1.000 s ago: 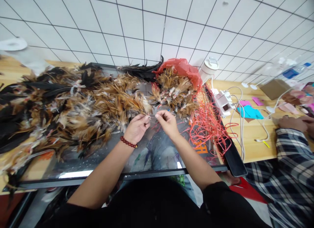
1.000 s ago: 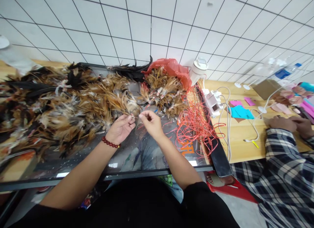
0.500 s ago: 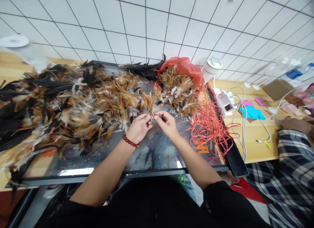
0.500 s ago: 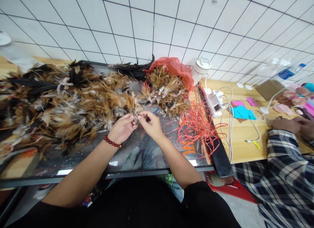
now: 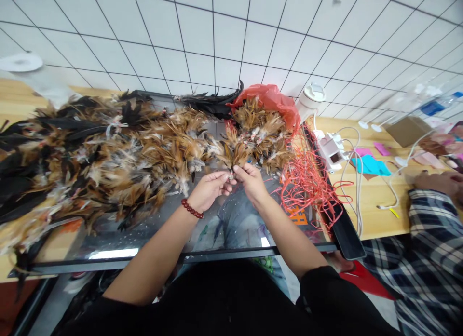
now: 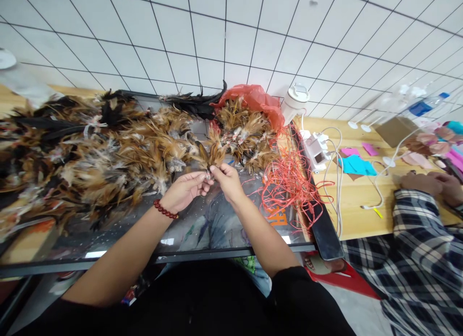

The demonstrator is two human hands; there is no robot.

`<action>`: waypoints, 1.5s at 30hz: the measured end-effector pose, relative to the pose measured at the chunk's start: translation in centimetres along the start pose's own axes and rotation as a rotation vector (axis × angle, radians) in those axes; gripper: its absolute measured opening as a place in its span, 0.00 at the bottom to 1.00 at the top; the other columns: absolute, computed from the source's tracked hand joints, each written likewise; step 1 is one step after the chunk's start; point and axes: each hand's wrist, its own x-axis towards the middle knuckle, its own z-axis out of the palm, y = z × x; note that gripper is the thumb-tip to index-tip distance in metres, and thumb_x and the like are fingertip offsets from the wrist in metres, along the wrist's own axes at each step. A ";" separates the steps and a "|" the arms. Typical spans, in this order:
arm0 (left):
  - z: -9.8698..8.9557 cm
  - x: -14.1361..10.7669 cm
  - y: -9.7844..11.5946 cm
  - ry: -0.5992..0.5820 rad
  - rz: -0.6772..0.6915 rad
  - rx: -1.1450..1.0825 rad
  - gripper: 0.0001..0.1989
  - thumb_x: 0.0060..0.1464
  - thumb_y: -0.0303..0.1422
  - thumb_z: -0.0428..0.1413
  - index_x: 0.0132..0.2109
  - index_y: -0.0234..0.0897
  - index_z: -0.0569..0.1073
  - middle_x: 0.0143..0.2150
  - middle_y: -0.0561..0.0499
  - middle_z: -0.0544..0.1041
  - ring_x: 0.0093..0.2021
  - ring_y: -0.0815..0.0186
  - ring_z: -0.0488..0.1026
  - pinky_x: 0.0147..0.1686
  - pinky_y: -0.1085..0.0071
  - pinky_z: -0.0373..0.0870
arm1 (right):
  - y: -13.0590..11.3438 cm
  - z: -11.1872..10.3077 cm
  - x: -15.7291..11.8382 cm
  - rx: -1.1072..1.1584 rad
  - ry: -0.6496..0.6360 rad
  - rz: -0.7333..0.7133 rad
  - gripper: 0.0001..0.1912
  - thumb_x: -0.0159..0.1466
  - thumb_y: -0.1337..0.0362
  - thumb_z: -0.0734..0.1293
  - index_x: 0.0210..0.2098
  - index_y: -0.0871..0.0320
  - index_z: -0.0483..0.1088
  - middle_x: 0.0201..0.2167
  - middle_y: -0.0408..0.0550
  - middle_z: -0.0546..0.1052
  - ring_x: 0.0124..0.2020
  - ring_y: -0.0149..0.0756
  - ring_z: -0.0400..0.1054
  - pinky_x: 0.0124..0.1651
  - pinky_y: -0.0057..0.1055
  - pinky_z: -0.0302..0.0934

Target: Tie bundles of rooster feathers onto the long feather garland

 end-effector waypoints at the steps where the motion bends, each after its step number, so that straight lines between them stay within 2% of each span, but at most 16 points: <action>1: 0.0 0.0 0.0 -0.008 -0.011 -0.005 0.19 0.39 0.39 0.70 0.36 0.31 0.79 0.31 0.47 0.78 0.25 0.71 0.71 0.24 0.74 0.66 | 0.0 0.0 0.0 -0.003 -0.001 0.006 0.23 0.49 0.46 0.74 0.22 0.56 0.63 0.17 0.35 0.63 0.19 0.24 0.52 0.24 0.25 0.50; 3: 0.1 0.0 -0.1 0.012 0.004 0.007 0.18 0.39 0.39 0.70 0.37 0.32 0.79 0.31 0.48 0.78 0.26 0.71 0.71 0.25 0.74 0.67 | 0.1 0.0 0.0 -0.010 0.009 0.022 0.23 0.49 0.46 0.74 0.23 0.56 0.64 0.17 0.35 0.64 0.19 0.24 0.53 0.24 0.25 0.51; 6: 0.3 0.1 -0.6 0.124 0.156 0.151 0.18 0.36 0.35 0.71 0.36 0.34 0.79 0.30 0.50 0.78 0.27 0.70 0.72 0.26 0.74 0.67 | 0.2 0.2 0.0 -0.017 0.019 0.035 0.22 0.48 0.47 0.75 0.24 0.56 0.65 0.18 0.36 0.67 0.21 0.25 0.57 0.26 0.25 0.54; 8: 0.4 0.2 -1.0 0.219 0.294 0.300 0.13 0.36 0.33 0.70 0.32 0.34 0.79 0.27 0.52 0.77 0.27 0.70 0.71 0.27 0.74 0.67 | 0.2 0.4 -0.1 -0.015 -0.005 0.025 0.21 0.47 0.48 0.76 0.25 0.56 0.67 0.21 0.39 0.70 0.24 0.27 0.62 0.30 0.26 0.58; 10: 0.3 0.2 -1.2 0.267 0.367 0.388 0.09 0.39 0.34 0.69 0.26 0.34 0.77 0.23 0.52 0.76 0.25 0.70 0.70 0.27 0.73 0.66 | 0.0 0.7 -0.3 -0.009 -0.029 0.014 0.20 0.46 0.49 0.76 0.26 0.56 0.69 0.24 0.40 0.73 0.27 0.28 0.64 0.33 0.27 0.61; 12: 0.3 0.2 -1.2 0.253 0.359 0.366 0.10 0.41 0.36 0.67 0.25 0.34 0.77 0.21 0.52 0.74 0.22 0.70 0.68 0.26 0.73 0.66 | -0.1 0.8 -0.4 -0.013 -0.036 0.028 0.21 0.47 0.47 0.76 0.25 0.57 0.69 0.23 0.40 0.73 0.25 0.28 0.63 0.31 0.27 0.60; 14: 0.3 0.2 -0.9 0.222 0.295 0.256 0.11 0.41 0.37 0.67 0.25 0.34 0.77 0.20 0.52 0.74 0.21 0.70 0.67 0.25 0.72 0.65 | -0.2 0.7 -0.4 -0.015 -0.042 0.062 0.22 0.48 0.45 0.75 0.23 0.57 0.68 0.19 0.39 0.70 0.21 0.26 0.60 0.27 0.27 0.57; 19: 0.3 0.2 -0.2 0.242 0.157 -0.021 0.14 0.34 0.37 0.70 0.26 0.33 0.76 0.22 0.52 0.74 0.22 0.72 0.67 0.24 0.74 0.66 | 0.0 0.4 -0.3 -0.007 -0.044 0.089 0.23 0.48 0.45 0.74 0.21 0.58 0.68 0.18 0.39 0.69 0.19 0.24 0.56 0.24 0.25 0.53; 22: 0.3 0.3 -0.1 0.276 0.180 -0.025 0.16 0.33 0.37 0.71 0.27 0.33 0.77 0.22 0.53 0.74 0.22 0.72 0.68 0.25 0.74 0.67 | 0.4 0.3 0.0 -0.030 -0.017 0.042 0.22 0.48 0.46 0.74 0.20 0.57 0.67 0.17 0.38 0.68 0.19 0.24 0.56 0.24 0.26 0.53; 27: 0.4 0.4 -0.6 0.327 0.252 0.121 0.17 0.34 0.39 0.71 0.31 0.33 0.78 0.24 0.52 0.76 0.23 0.71 0.70 0.27 0.72 0.69 | 0.7 0.3 0.2 -0.038 0.073 0.008 0.24 0.47 0.46 0.75 0.20 0.56 0.64 0.16 0.36 0.64 0.19 0.24 0.54 0.24 0.26 0.51; 30: 0.4 0.4 -1.1 0.322 0.329 0.257 0.14 0.35 0.36 0.71 0.29 0.33 0.78 0.24 0.52 0.77 0.24 0.70 0.70 0.27 0.74 0.68 | 0.6 0.4 0.1 -0.037 0.084 0.015 0.24 0.47 0.45 0.75 0.21 0.56 0.64 0.16 0.35 0.63 0.19 0.24 0.52 0.24 0.26 0.50; 32: 0.3 0.4 -1.3 0.305 0.346 0.321 0.12 0.39 0.35 0.69 0.29 0.33 0.78 0.24 0.51 0.77 0.25 0.69 0.71 0.28 0.73 0.68 | 0.5 0.5 0.0 -0.020 0.087 0.010 0.24 0.45 0.45 0.76 0.22 0.56 0.64 0.16 0.35 0.64 0.19 0.24 0.52 0.25 0.26 0.51; 36: 0.4 0.3 -1.3 0.216 0.314 0.351 0.11 0.46 0.37 0.65 0.34 0.33 0.79 0.27 0.48 0.79 0.26 0.67 0.74 0.31 0.71 0.70 | 0.5 0.3 0.1 -0.005 0.084 -0.032 0.25 0.45 0.47 0.77 0.19 0.57 0.62 0.16 0.35 0.63 0.19 0.23 0.52 0.26 0.26 0.52; 39: 0.5 0.1 -1.2 0.146 0.353 0.384 0.09 0.48 0.37 0.63 0.30 0.34 0.77 0.24 0.50 0.77 0.24 0.69 0.71 0.29 0.73 0.69 | 0.7 0.0 0.2 0.001 0.069 -0.030 0.26 0.47 0.46 0.76 0.18 0.57 0.61 0.15 0.34 0.60 0.19 0.23 0.51 0.25 0.25 0.49; 42: 0.6 0.0 -1.0 0.086 0.368 0.371 0.11 0.49 0.38 0.63 0.27 0.34 0.75 0.23 0.51 0.76 0.24 0.71 0.70 0.28 0.73 0.67 | 0.6 -0.4 0.2 0.043 0.029 0.019 0.26 0.49 0.45 0.75 0.19 0.57 0.62 0.15 0.35 0.61 0.19 0.23 0.51 0.25 0.25 0.48; 45: 0.4 0.0 -0.8 0.047 0.323 0.238 0.14 0.47 0.40 0.65 0.26 0.34 0.74 0.23 0.52 0.75 0.23 0.72 0.68 0.26 0.74 0.65 | 0.2 -0.4 -0.1 0.078 -0.066 0.022 0.23 0.51 0.47 0.75 0.21 0.57 0.65 0.16 0.35 0.63 0.19 0.23 0.53 0.26 0.25 0.50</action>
